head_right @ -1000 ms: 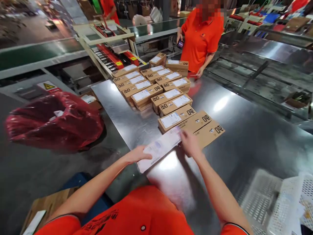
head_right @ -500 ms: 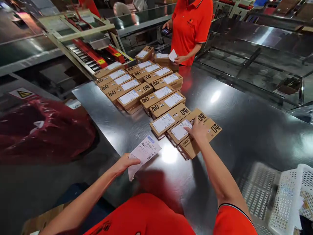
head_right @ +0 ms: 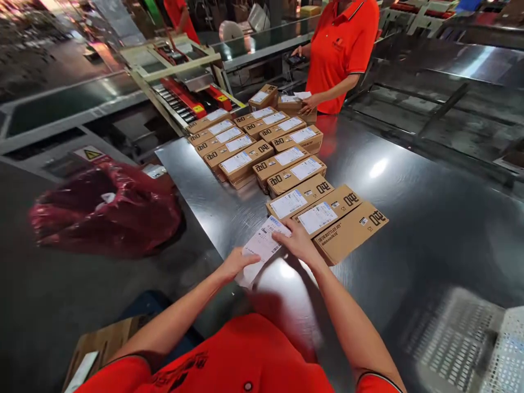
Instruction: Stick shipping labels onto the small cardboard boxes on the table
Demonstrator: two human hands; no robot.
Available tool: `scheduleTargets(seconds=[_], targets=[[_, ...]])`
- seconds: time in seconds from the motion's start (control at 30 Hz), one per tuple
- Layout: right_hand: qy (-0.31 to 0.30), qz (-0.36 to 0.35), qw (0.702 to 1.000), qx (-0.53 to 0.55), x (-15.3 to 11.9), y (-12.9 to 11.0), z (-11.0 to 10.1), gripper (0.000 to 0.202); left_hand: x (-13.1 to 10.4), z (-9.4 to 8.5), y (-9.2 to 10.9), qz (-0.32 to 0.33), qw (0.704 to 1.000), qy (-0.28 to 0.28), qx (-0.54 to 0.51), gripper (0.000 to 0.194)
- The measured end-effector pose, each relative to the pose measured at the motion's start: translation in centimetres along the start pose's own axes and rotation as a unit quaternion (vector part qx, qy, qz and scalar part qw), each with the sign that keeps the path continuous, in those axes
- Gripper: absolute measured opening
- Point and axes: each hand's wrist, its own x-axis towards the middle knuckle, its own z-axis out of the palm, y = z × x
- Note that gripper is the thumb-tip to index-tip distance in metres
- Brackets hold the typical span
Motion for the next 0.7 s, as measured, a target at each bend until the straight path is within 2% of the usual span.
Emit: scheduleTargets(seconds=[0.07, 0.13, 0.17, 0.23, 0.3, 0.43, 0.5, 0.53, 0.67, 0.7], targets=[[0.008, 0.002, 0.999, -0.035, -1.7, -1.0, 0.4, 0.032, -1.1, -0.3, 1.5, 0.077, 0.994, 0.006, 0.072, 0.070], [0.002, -0.003, 1.000, -0.028, -3.2, -1.5, 0.8, 0.032, -1.8, -0.3, 3.5, 0.176, 0.975, 0.018, 0.133, 0.078], [-0.008, -0.004, 1.000, -0.022, -3.9, -1.7, 1.0, 0.033, -2.0, 0.0, 4.4, 0.205, 0.968, 0.019, 0.143, 0.076], [-0.015, -0.007, 0.999, -0.029, -5.3, -2.1, 1.3, 0.034, -1.9, 1.3, 5.8, 0.204, 0.969, -0.001, 0.137, 0.053], [0.010, -0.010, 0.997, -0.072, -6.7, -2.3, 1.4, 0.033, -1.3, 3.2, 6.4, 0.177, 0.975, -0.009, 0.136, 0.038], [0.078, -0.017, 0.972, -0.219, -9.5, -1.8, 0.1, 0.032, 0.1, 6.6, 5.4, 0.153, 0.981, 0.010, 0.117, 0.042], [0.102, -0.019, 0.959, -0.263, -10.5, -0.9, -2.3, 0.035, 0.6, 7.0, 4.7, 0.134, 0.985, -0.017, 0.107, 0.042], [0.132, -0.014, 0.952, -0.276, -10.7, -0.3, -4.2, 0.036, 0.7, 6.9, 4.3, 0.121, 0.986, -0.034, 0.106, 0.041], [0.351, 0.051, 0.882, -0.310, -10.1, 2.3, -14.0, 0.034, 0.5, 4.4, 1.7, 0.034, 0.989, -0.069, 0.126, 0.040], [0.365, 0.074, 0.873, -0.314, -9.6, 3.0, -16.1, 0.036, 0.4, 3.7, 0.9, 0.015, 0.989, -0.069, 0.132, 0.039]])
